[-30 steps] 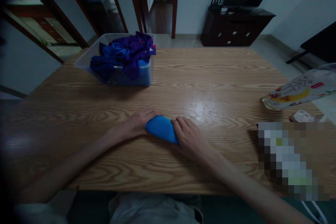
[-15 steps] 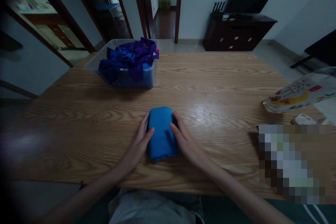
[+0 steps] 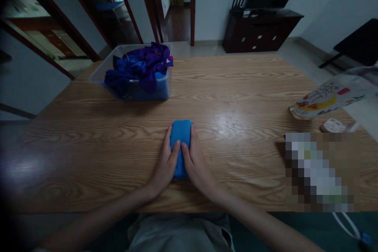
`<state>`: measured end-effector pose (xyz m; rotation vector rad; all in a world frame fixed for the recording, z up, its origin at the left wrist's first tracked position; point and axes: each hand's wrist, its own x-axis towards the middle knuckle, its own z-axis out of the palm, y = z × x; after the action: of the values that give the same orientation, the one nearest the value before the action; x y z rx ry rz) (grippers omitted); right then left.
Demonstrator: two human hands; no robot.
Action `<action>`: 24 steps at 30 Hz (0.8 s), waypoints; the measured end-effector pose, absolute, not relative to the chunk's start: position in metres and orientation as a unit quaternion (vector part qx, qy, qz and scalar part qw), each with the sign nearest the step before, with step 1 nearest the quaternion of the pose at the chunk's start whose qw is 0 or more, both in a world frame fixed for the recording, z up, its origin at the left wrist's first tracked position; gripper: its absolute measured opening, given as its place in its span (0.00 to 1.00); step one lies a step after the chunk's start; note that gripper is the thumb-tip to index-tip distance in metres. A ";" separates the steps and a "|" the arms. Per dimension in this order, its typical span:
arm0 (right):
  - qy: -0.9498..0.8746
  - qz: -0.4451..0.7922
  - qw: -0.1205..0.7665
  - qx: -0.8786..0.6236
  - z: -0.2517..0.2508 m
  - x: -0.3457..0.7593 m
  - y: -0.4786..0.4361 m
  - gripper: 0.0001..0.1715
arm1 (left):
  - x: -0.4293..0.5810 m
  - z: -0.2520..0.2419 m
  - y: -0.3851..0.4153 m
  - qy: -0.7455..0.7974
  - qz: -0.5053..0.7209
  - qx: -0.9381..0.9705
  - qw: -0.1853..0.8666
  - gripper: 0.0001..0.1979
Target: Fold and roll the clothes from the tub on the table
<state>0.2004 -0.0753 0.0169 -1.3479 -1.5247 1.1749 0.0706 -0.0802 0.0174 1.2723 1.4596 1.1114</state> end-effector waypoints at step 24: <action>-0.559 0.489 0.403 -0.535 0.033 0.190 -0.078 0.44 | 0.079 0.023 -0.071 0.578 0.477 0.466 0.471 0.32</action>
<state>0.1899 -0.0782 0.0333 -1.3529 -1.4113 1.2351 0.0789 -0.0715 0.0231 1.1412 1.4157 1.1688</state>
